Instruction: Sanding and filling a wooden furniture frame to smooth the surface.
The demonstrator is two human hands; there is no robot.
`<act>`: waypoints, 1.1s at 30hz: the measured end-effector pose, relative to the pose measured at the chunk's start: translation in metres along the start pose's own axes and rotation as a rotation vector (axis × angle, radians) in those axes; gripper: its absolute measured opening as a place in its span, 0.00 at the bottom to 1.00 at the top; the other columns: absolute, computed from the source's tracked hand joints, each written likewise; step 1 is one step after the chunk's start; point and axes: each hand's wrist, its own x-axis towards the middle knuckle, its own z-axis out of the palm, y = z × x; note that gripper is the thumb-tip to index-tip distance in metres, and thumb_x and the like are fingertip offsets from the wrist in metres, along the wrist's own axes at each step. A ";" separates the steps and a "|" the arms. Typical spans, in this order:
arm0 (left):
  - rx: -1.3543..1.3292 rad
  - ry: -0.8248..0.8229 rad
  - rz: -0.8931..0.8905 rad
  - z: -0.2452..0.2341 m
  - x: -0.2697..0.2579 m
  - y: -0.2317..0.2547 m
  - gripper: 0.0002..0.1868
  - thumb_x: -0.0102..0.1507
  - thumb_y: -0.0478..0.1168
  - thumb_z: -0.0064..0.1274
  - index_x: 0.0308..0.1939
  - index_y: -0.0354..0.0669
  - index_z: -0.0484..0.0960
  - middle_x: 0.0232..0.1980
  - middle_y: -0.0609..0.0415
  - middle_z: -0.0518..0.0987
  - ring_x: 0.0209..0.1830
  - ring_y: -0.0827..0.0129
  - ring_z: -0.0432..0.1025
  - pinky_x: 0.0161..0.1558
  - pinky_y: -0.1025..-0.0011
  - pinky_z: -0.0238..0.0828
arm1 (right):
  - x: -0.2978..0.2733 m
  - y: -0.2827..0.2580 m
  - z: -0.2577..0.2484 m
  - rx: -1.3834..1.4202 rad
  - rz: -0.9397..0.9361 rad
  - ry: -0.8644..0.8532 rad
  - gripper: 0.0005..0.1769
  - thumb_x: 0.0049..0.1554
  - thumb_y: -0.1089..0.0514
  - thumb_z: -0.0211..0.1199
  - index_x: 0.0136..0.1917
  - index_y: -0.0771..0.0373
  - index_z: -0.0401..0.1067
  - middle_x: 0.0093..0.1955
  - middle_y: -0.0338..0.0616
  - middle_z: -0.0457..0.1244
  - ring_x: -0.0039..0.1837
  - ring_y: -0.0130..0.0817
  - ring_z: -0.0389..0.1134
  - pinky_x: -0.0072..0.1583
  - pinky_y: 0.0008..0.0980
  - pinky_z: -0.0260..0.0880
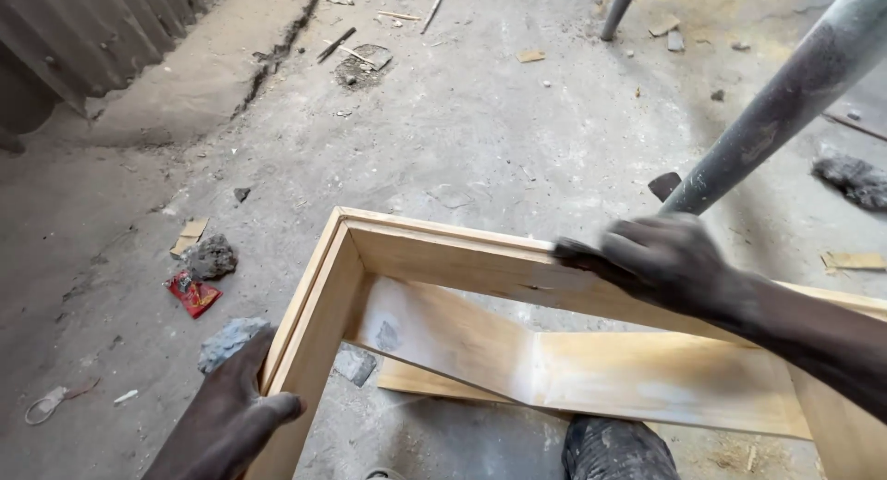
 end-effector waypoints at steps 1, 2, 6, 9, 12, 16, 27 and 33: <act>0.028 0.020 0.050 -0.002 0.005 -0.002 0.50 0.44 0.45 0.61 0.72 0.41 0.65 0.65 0.39 0.76 0.69 0.51 0.69 0.70 0.53 0.60 | 0.011 0.003 0.013 0.019 0.026 -0.013 0.22 0.61 0.46 0.62 0.31 0.56 0.62 0.24 0.37 0.57 0.25 0.31 0.62 0.27 0.40 0.63; 0.037 0.018 0.058 -0.008 0.011 0.001 0.50 0.44 0.45 0.61 0.72 0.41 0.65 0.65 0.39 0.76 0.69 0.51 0.69 0.70 0.53 0.60 | 0.028 -0.001 0.024 0.013 0.034 -0.007 0.22 0.61 0.46 0.62 0.31 0.56 0.62 0.24 0.37 0.57 0.25 0.31 0.62 0.27 0.40 0.63; 0.005 -0.025 0.047 -0.007 0.002 0.010 0.48 0.46 0.44 0.59 0.72 0.41 0.68 0.63 0.38 0.76 0.67 0.49 0.69 0.68 0.51 0.63 | 0.058 -0.018 0.033 0.075 0.034 -0.029 0.15 0.63 0.48 0.59 0.38 0.56 0.68 0.28 0.37 0.60 0.27 0.30 0.61 0.28 0.36 0.64; -0.063 -0.031 0.034 -0.002 -0.018 0.022 0.45 0.46 0.44 0.58 0.70 0.41 0.70 0.61 0.38 0.77 0.65 0.50 0.70 0.67 0.52 0.65 | 0.015 -0.005 0.011 0.066 0.060 -0.072 0.15 0.63 0.47 0.57 0.39 0.56 0.69 0.29 0.36 0.61 0.27 0.29 0.61 0.28 0.34 0.64; -0.071 -0.017 -0.007 -0.001 -0.004 0.019 0.47 0.46 0.42 0.58 0.72 0.43 0.69 0.62 0.39 0.77 0.66 0.52 0.70 0.68 0.54 0.62 | -0.024 0.009 -0.008 0.021 0.068 -0.124 0.15 0.62 0.46 0.58 0.39 0.56 0.69 0.27 0.35 0.61 0.25 0.26 0.61 0.27 0.32 0.64; 0.071 -0.002 -0.079 0.001 0.008 0.004 0.51 0.45 0.39 0.63 0.75 0.45 0.65 0.65 0.40 0.77 0.68 0.56 0.72 0.71 0.57 0.59 | 0.016 -0.005 0.012 0.102 0.099 0.000 0.18 0.63 0.44 0.60 0.36 0.54 0.66 0.25 0.36 0.60 0.26 0.28 0.62 0.28 0.37 0.62; -0.012 -0.030 0.022 -0.003 -0.002 -0.001 0.48 0.48 0.41 0.60 0.74 0.42 0.68 0.65 0.38 0.76 0.66 0.50 0.70 0.69 0.53 0.62 | 0.000 -0.006 -0.003 0.083 0.228 -0.185 0.17 0.61 0.43 0.61 0.39 0.55 0.71 0.26 0.37 0.64 0.24 0.27 0.62 0.26 0.33 0.62; 0.145 -0.005 -0.056 -0.001 0.020 -0.030 0.52 0.46 0.43 0.63 0.76 0.42 0.64 0.65 0.36 0.77 0.65 0.49 0.72 0.69 0.52 0.64 | -0.012 0.002 -0.022 0.068 0.140 -0.074 0.15 0.61 0.44 0.60 0.41 0.56 0.70 0.27 0.35 0.63 0.27 0.26 0.63 0.29 0.35 0.63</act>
